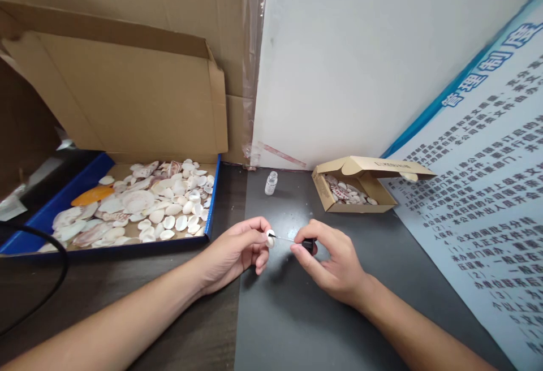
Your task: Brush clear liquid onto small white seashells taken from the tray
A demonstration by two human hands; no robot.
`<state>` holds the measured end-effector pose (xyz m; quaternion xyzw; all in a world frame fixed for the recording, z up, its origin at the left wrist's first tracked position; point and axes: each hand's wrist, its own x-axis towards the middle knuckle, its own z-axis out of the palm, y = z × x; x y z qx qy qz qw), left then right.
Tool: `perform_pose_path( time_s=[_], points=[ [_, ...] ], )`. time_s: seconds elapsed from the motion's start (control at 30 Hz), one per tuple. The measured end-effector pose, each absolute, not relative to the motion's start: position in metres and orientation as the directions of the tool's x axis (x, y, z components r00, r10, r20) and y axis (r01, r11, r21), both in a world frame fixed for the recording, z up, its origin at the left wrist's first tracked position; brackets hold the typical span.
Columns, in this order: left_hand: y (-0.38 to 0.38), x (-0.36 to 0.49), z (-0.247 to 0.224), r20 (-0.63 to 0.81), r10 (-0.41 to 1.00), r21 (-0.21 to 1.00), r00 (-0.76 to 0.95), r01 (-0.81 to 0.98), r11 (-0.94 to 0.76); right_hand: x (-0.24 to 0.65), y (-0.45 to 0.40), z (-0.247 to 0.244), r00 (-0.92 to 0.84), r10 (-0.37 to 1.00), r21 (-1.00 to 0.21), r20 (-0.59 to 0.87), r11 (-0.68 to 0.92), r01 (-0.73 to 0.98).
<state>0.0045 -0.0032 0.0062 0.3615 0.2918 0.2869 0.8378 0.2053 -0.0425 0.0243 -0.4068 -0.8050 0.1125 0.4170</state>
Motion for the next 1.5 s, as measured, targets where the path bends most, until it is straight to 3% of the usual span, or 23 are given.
perform_pose_path(
  time_s=[1.5],
  points=[
    [-0.0022,0.0035,0.0052,-0.294,0.72,0.747,0.629,-0.318,0.584,0.2067,-0.0434,0.0197,-0.39,0.732,-0.539,0.558,0.677,0.501]
  ],
)
